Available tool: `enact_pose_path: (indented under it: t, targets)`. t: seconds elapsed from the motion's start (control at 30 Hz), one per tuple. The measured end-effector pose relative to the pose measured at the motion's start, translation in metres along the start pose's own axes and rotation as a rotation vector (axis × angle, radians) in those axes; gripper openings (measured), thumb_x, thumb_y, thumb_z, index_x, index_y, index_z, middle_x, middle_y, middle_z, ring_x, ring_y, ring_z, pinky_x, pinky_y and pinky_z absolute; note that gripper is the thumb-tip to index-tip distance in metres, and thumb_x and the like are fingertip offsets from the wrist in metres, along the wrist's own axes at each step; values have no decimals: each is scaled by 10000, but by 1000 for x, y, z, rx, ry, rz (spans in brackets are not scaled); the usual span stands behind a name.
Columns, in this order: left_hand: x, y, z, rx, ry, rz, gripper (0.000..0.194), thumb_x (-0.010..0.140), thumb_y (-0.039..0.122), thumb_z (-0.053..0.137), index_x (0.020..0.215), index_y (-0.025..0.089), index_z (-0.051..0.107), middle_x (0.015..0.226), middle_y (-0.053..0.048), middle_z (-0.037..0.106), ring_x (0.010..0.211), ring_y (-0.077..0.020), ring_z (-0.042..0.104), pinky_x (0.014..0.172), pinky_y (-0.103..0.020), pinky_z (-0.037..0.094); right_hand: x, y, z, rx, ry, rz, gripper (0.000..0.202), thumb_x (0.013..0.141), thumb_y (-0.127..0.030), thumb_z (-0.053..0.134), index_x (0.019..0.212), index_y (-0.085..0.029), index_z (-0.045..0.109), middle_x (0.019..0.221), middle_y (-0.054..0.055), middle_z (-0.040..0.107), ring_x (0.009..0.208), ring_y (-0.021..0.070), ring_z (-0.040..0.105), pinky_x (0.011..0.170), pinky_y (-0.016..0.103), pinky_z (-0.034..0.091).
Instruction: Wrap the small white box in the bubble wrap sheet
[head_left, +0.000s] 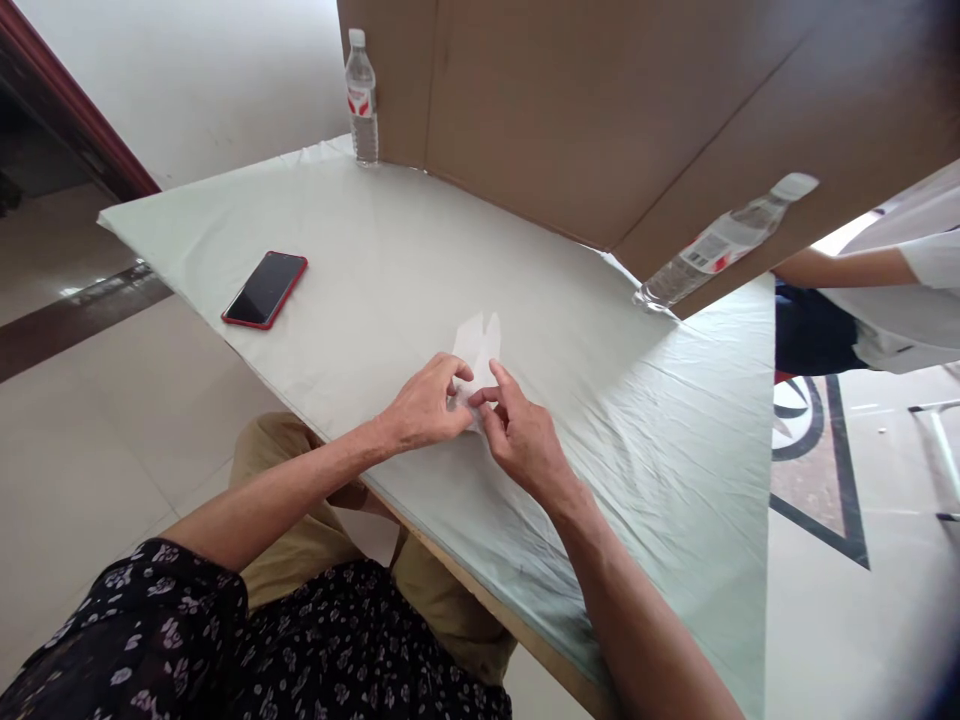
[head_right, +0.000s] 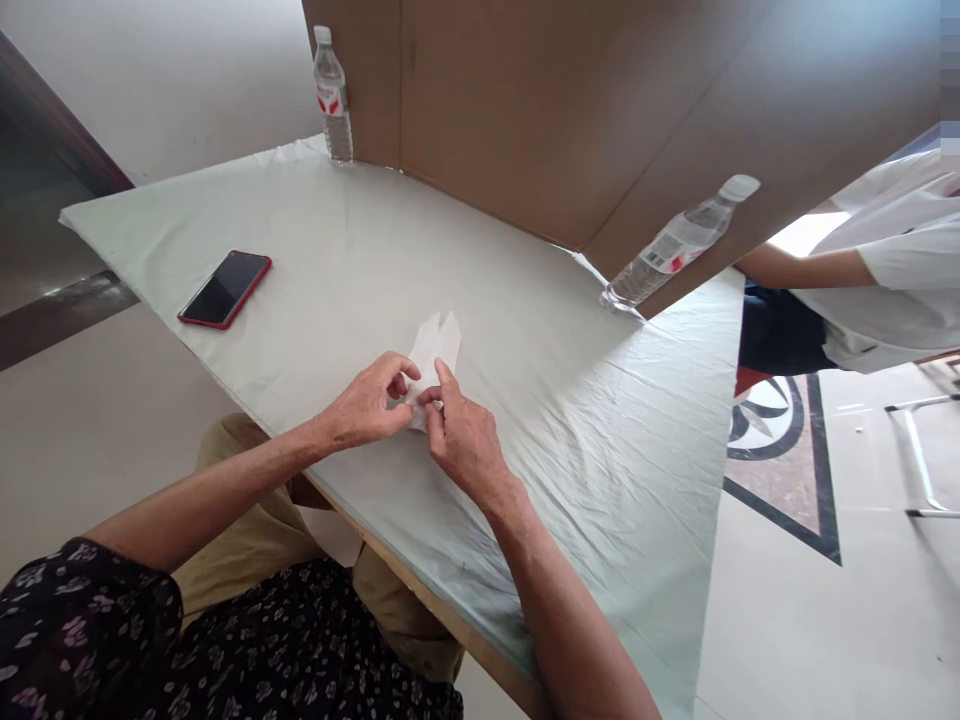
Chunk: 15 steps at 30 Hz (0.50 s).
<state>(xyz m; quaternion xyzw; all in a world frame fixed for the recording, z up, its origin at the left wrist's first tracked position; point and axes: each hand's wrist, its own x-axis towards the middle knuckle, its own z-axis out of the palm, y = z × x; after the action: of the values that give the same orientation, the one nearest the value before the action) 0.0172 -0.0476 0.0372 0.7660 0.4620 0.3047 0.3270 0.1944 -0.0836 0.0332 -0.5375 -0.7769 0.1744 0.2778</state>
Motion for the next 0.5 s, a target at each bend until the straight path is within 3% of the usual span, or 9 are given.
enact_pose_path:
  t: [0.1,0.2,0.33,0.4,0.5]
  targets:
    - [-2,0,8,-32,136,-34,172,772,241,660,879,197,534,903,-10,578,698,-119,532,693,-291,491,-1,3,-1,-91,-2,-41,635,902,-161,430,1526,-157,317,1103,108,759,792,221,718,676,336,538]
    - [1,1,16,20,104,-36,141,784,245,658,796,199,526,842,6,550,711,-128,520,719,-298,485,2,5,-6,-22,-57,-22,630,893,-132,396,1518,-161,331,1109,104,759,753,206,716,677,339,551]
    - [5,3,18,76,29,-49,108,789,213,622,791,204,515,861,-5,569,773,-152,556,734,-306,491,8,7,-10,287,-127,111,581,895,-179,419,1475,-197,396,1065,72,758,555,133,641,622,317,557]
    - [5,5,16,134,8,-65,111,781,226,621,836,207,526,906,-23,584,833,-179,580,744,-323,503,10,9,-9,402,-29,187,529,893,-240,470,1420,-203,451,1039,63,748,530,114,606,596,309,550]
    - [7,6,14,238,-3,-59,202,756,231,618,945,210,549,1020,-63,609,989,-237,592,831,-374,518,11,17,-5,395,183,235,445,871,-288,535,1306,-196,537,995,49,722,580,111,583,616,309,538]
